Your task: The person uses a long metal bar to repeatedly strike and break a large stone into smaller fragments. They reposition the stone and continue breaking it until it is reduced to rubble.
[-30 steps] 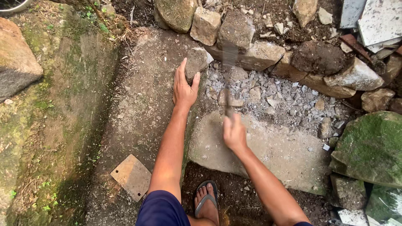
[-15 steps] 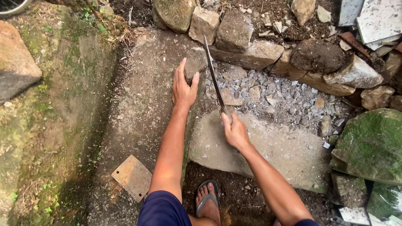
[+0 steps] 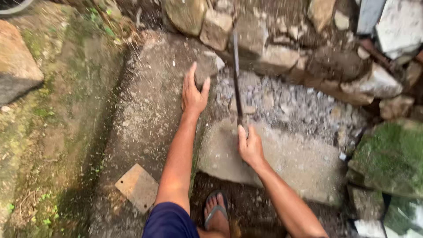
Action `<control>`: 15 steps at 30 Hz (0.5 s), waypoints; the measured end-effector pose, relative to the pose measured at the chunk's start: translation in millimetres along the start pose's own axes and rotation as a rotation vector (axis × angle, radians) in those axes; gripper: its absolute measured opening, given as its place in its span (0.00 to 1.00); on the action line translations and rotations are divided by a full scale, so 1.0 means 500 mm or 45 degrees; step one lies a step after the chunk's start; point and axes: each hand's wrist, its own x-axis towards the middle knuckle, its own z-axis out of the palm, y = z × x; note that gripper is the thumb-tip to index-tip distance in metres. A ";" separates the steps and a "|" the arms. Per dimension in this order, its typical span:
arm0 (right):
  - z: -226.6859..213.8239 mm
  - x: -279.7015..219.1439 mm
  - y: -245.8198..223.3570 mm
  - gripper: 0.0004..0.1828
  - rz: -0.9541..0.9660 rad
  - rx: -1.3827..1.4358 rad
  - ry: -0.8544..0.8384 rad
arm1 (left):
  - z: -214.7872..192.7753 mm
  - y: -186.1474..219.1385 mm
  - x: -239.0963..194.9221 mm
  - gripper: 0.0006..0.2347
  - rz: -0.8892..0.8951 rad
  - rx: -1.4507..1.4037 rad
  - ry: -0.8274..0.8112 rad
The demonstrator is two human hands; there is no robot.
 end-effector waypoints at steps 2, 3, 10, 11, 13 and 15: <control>0.008 -0.026 0.013 0.19 0.138 0.393 -0.025 | -0.001 -0.014 -0.015 0.29 -0.038 0.027 -0.024; 0.014 -0.025 0.015 0.20 0.067 0.423 0.012 | -0.002 -0.018 -0.008 0.29 -0.047 0.049 -0.027; 0.010 -0.012 0.018 0.23 -0.011 -0.299 -0.075 | 0.003 -0.004 0.007 0.29 -0.011 0.044 -0.006; 0.007 0.003 0.020 0.22 -0.122 -0.311 0.002 | 0.007 -0.005 0.025 0.29 -0.016 0.033 -0.002; -0.004 -0.043 0.029 0.21 0.198 -0.166 -0.101 | 0.006 -0.013 -0.011 0.30 -0.103 0.022 -0.050; -0.007 -0.077 0.030 0.19 0.328 0.052 -0.128 | -0.001 -0.023 -0.027 0.30 -0.075 0.026 -0.055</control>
